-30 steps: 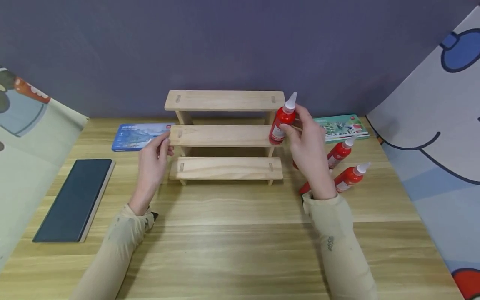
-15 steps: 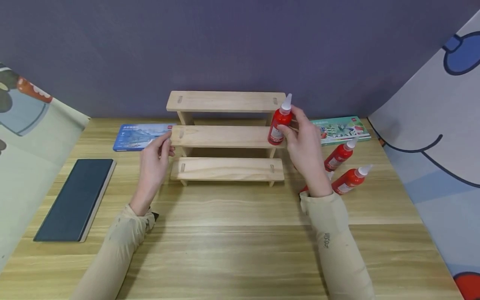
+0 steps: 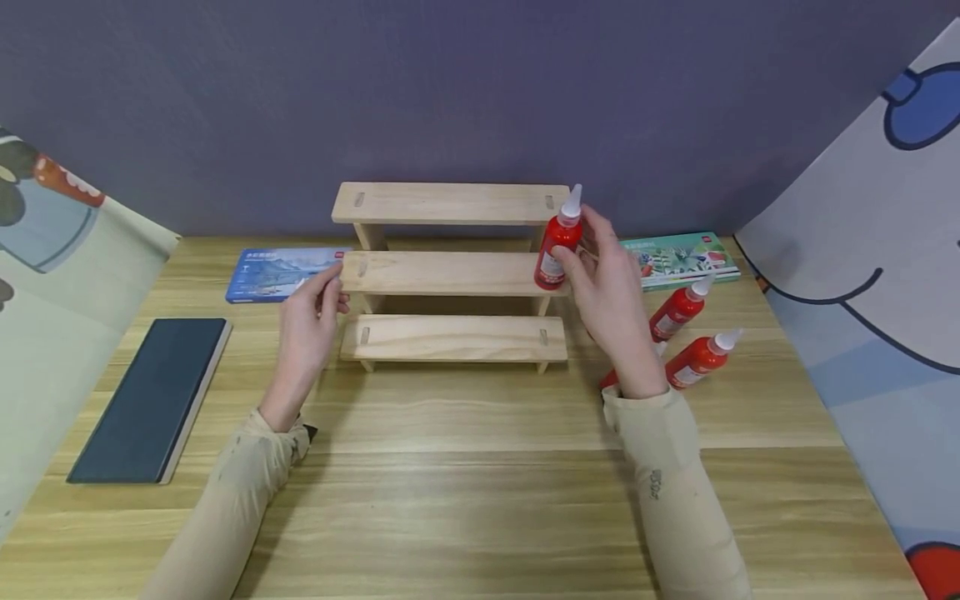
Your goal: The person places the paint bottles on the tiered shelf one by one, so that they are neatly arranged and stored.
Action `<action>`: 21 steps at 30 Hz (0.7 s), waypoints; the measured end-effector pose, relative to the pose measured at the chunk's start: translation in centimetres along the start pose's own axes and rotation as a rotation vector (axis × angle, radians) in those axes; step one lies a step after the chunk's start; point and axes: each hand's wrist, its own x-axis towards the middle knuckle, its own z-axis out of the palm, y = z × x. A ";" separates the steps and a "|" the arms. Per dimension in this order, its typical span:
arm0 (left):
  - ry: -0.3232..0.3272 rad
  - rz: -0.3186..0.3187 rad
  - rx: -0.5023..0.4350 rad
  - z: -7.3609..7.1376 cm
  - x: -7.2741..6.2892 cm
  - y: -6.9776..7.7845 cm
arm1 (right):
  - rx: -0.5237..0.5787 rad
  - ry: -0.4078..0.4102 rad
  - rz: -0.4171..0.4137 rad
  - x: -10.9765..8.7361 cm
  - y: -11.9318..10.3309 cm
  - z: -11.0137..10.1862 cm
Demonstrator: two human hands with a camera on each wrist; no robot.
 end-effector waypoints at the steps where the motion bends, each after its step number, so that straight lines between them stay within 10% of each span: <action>1: 0.001 0.000 0.000 0.0 0.0 0.0 | 0.011 0.001 0.001 -0.1 -0.1 -0.1; 21: -0.008 -0.005 0.002 0.0 -0.1 -0.1 | 0.007 0.097 -0.004 -4.3 -1.0 -3.3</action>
